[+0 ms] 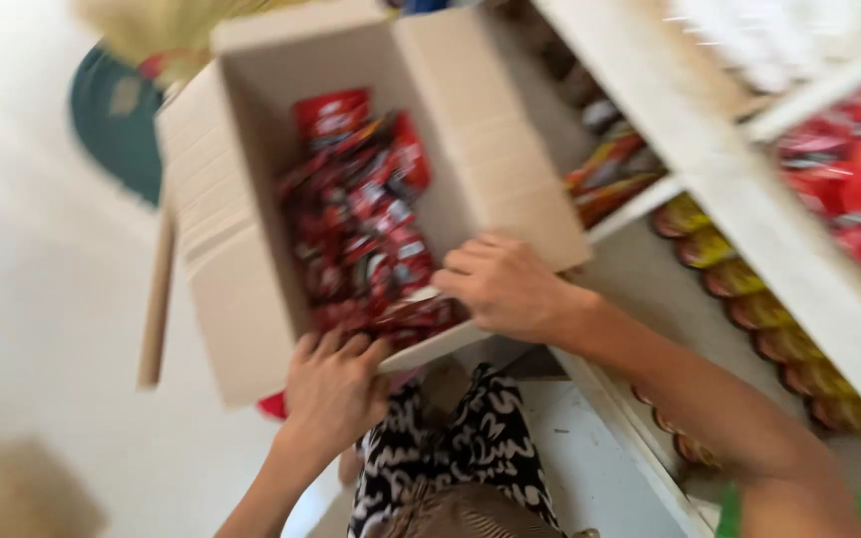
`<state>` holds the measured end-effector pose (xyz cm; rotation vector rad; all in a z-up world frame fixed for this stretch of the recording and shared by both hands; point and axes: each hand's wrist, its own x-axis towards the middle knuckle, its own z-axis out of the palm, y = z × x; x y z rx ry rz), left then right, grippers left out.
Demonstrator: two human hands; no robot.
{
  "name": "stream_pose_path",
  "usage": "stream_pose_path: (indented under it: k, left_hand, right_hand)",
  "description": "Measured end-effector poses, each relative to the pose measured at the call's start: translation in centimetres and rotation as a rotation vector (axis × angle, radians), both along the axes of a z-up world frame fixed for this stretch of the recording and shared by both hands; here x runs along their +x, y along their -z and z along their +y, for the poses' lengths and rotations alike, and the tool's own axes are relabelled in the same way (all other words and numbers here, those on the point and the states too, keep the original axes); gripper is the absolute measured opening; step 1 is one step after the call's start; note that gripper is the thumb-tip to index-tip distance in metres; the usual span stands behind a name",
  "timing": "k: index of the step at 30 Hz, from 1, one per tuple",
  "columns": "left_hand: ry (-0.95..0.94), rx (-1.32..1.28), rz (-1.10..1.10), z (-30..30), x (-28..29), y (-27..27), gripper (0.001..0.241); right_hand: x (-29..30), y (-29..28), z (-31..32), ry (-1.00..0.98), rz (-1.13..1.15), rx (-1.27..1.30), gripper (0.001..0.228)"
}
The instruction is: Organizing and stocking coffee sachets on grocery shelves.
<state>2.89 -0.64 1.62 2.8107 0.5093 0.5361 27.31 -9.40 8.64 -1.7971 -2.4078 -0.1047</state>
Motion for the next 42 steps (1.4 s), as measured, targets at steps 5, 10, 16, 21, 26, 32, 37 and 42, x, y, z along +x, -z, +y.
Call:
stream_pose_path:
  k: [5, 10, 16, 21, 26, 32, 37, 42]
  left_hand:
    - [-0.149, -0.143, 0.206, -1.0, 2.5, -4.3, 0.054]
    - [-0.099, -0.170, -0.522, -2.2, 5.9, -6.8, 0.092]
    - [0.167, -0.437, -0.647, -4.9, 10.7, -7.1, 0.046]
    - [0.257, -0.605, -0.705, -7.3, 11.9, -7.7, 0.032]
    - [0.067, -0.964, -0.635, -8.5, 12.0, -5.2, 0.020]
    - [0.188, -1.494, -0.903, -11.2, 14.4, -5.0, 0.028]
    - [0.312, -1.769, -0.900, -13.3, 17.2, -7.6, 0.039]
    - [0.538, -1.791, -0.939, -14.8, 20.1, -9.4, 0.033]
  right_hand:
    - [1.2, -4.3, -3.2, -0.005, 0.105, 0.314, 0.034]
    - [1.9, -7.4, -7.1, 0.059, 0.119, 0.426, 0.029]
    - [2.6, -9.3, -11.7, 0.135, 0.094, 0.521, 0.027]
    - [3.3, -9.4, -15.1, 0.278, 0.463, 0.667, 0.044]
    - [3.7, -7.1, -16.9, 0.434, 0.673, 0.552, 0.073]
    - [3.8, -2.0, -18.3, 0.380, 0.993, 0.452, 0.051]
    - [4.6, -2.7, -20.9, 0.758, 1.369, 0.450, 0.037]
    - [4.5, -4.8, -22.8, 0.487, 1.383, 0.706, 0.032]
